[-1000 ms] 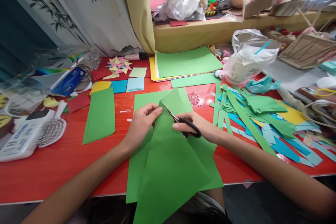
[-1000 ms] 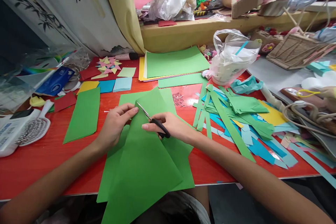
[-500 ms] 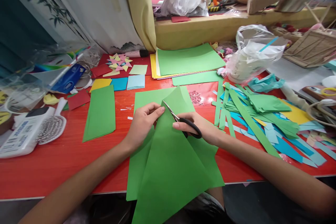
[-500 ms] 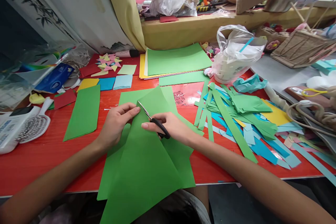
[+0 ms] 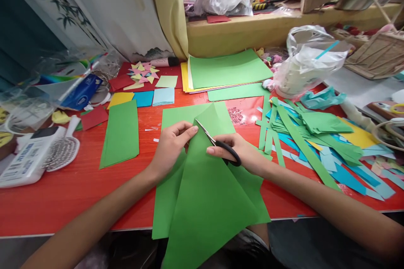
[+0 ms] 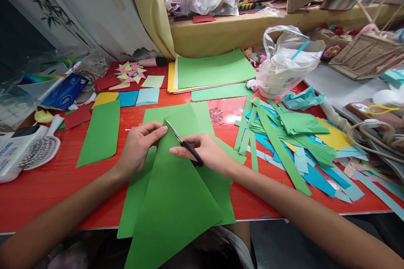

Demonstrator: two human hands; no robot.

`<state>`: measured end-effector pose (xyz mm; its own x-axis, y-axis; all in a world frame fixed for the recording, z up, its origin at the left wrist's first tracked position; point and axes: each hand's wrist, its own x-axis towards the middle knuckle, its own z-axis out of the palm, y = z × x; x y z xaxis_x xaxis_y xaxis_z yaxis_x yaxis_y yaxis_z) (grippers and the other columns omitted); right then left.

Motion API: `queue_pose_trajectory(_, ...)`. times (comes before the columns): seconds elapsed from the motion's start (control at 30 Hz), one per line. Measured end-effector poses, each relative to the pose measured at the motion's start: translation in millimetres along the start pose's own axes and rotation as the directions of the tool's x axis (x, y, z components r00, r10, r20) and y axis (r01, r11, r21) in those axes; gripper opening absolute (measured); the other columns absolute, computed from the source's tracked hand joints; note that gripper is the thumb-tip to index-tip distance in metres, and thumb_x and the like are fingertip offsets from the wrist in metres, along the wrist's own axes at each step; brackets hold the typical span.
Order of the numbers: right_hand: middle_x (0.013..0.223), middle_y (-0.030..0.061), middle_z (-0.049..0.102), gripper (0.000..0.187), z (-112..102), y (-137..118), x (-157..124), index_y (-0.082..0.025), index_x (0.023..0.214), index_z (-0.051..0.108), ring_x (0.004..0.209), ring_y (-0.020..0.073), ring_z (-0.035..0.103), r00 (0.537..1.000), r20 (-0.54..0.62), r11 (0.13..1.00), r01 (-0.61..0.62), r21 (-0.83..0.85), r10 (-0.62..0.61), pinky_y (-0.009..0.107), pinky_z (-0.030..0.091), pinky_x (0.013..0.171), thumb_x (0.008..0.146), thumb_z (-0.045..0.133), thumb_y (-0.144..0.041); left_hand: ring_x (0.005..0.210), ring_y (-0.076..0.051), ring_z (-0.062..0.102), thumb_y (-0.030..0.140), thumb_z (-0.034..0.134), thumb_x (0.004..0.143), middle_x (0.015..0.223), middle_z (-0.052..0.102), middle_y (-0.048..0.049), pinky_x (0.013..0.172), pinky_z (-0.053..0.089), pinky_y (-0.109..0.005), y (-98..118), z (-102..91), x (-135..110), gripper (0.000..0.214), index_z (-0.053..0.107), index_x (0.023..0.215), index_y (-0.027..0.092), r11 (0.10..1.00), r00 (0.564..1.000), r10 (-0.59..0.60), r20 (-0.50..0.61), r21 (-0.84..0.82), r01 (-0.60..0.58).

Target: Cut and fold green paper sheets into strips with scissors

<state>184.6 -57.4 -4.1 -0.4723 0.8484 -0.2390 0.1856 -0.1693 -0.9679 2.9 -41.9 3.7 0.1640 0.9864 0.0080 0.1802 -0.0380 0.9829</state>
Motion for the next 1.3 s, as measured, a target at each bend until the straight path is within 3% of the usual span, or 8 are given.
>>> queue_pose_trajectory(0.67,0.059,-0.0063,0.026,0.044,4,1,1,-0.018,0.062,0.039,0.052,0.0056,0.027,1.0,-0.022,1.0,0.007,0.024,-0.006,0.021,0.019,0.045,0.071,0.069,-0.048,0.054,-0.008,0.043,0.039,0.058,0.081,0.059,0.045,0.0037,0.051,0.034,-0.023,-2,0.4,-2,0.027,0.055,0.065,0.017,0.999,0.996,-0.019,0.086,0.044,0.015)
queue_pose_trajectory(0.83,0.054,-0.0053,0.043,0.036,2,5,4,-0.017,0.067,0.05,0.049,0.007,0.042,0.999,-0.045,0.999,0.012,0.032,-0.011,0.021,0.029,0.047,0.076,0.065,-0.049,0.053,-0.008,0.041,0.041,0.054,0.083,0.059,0.043,0.0042,0.05,0.032,-0.023,-5,-3.6,3,0.029,0.052,0.067,0.018,0.985,0.992,-0.061,0.107,0.167,0.043)
queue_pose_trajectory(0.93,0.056,-0.0032,0.05,0.034,-10,4,9,-0.016,0.076,0.056,0.049,0.0078,0.046,0.98,-0.176,0.995,0.095,0.026,-0.089,0.022,0.034,0.048,0.079,0.06,-0.05,0.052,-0.009,0.04,0.04,0.053,0.083,0.058,0.041,0.0042,0.048,0.029,-0.022,-9,-13.4,15,0.026,0.052,0.069,0.018,0.962,0.987,-0.123,0.105,0.259,0.092)
queue_pose_trajectory(1.03,0.065,-0.0006,0.053,0.036,-33,2,17,-0.016,0.083,0.056,0.055,0.0091,0.049,0.899,-0.394,0.981,0.172,-0.085,-0.192,0.023,0.038,0.052,0.081,0.057,-0.052,0.048,-0.008,0.037,0.038,0.054,0.081,0.056,0.039,0.0043,0.045,0.027,-0.021,-17,-28.7,31,0.023,0.054,0.069,0.018,0.947,0.987,-0.156,0.039,0.289,0.138)
queue_pose_trajectory(1.13,0.08,0.0032,0.058,0.042,-59,7,25,-0.017,0.107,0.052,0.069,0.0147,0.055,0.824,-0.504,0.932,0.077,-0.354,-0.26,0.027,0.044,0.06,0.08,0.059,-0.048,0.047,-0.008,0.039,0.034,0.057,0.078,0.055,0.043,0.0038,0.044,0.029,-0.02,-24,-44.0,46,0.02,0.053,0.068,0.017,0.98,0.99,-0.133,-0.055,0.145,0.14)
queue_pose_trajectory(1.23,0.106,0.0134,0.058,0.057,-76,18,30,-0.014,0.127,0.042,0.093,0.0245,0.057,0.795,-0.495,0.757,-0.071,-0.65,-0.35,0.038,0.047,0.078,0.079,0.058,-0.038,0.05,-0.01,0.049,0.027,0.057,0.076,0.06,0.053,0.002,0.046,0.039,-0.02,-22,-55.3,54,0.01,0.057,0.077,0.017,0.989,0.985,-0.13,-0.117,-0.085,0.121)
queue_pose_trajectory(1.3,0.121,0.0213,0.052,0.066,-80,26,30,-0.008,0.137,0.033,0.11,0.032,0.05,0.784,-0.474,0.604,-0.162,-0.78,-0.402,0.045,0.043,0.089,0.08,0.054,-0.034,0.047,-0.009,0.048,0.022,0.056,0.075,0.058,0.052,0.0028,0.043,0.038,-0.019,-17,-61.4,57,0.01,0.058,0.085,0.018,0.979,0.981,-0.119,-0.153,-0.182,0.091)
